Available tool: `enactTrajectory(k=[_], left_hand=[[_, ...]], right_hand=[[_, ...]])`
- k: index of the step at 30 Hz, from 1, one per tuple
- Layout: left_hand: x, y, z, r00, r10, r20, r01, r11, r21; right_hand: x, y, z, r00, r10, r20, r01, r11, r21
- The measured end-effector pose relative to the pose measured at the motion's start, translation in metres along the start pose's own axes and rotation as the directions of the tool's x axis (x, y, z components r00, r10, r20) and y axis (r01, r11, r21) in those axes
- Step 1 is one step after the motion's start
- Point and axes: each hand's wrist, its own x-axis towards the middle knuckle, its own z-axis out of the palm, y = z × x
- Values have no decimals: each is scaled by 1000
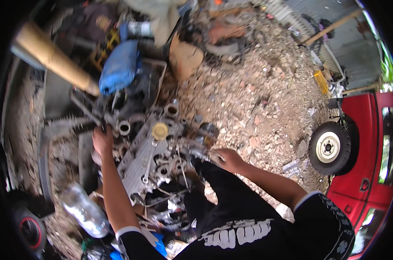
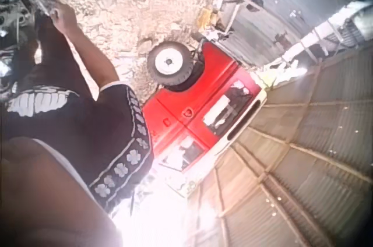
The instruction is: The person uses a wrench to loosen and remove bolts from a car engine block resting on the ground. They repeatedly reposition the engine and adjust their stance while working on different bolt locations.
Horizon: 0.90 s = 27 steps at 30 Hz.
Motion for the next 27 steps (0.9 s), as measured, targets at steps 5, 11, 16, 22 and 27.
enactTrajectory(k=[5,11,16,22,27], left_hand=[[-65,-10,0,987,114,-115,-140,957,-254],[-269,89,-60,985,-49,166,133,824,-551],[-387,193,-43,876,20,482,355,650,-672],[-393,265,-6,678,314,665,223,774,-593],[-381,272,13,734,120,668,169,921,-351]], right_hand=[[-208,134,-45,786,479,-390,-464,875,139],[-457,189,38,-149,912,-383,-293,329,898],[-604,231,193,-146,970,-192,-989,-148,3],[-558,311,177,538,836,-111,-840,520,-155],[-327,344,-40,383,922,-54,-496,254,831]])
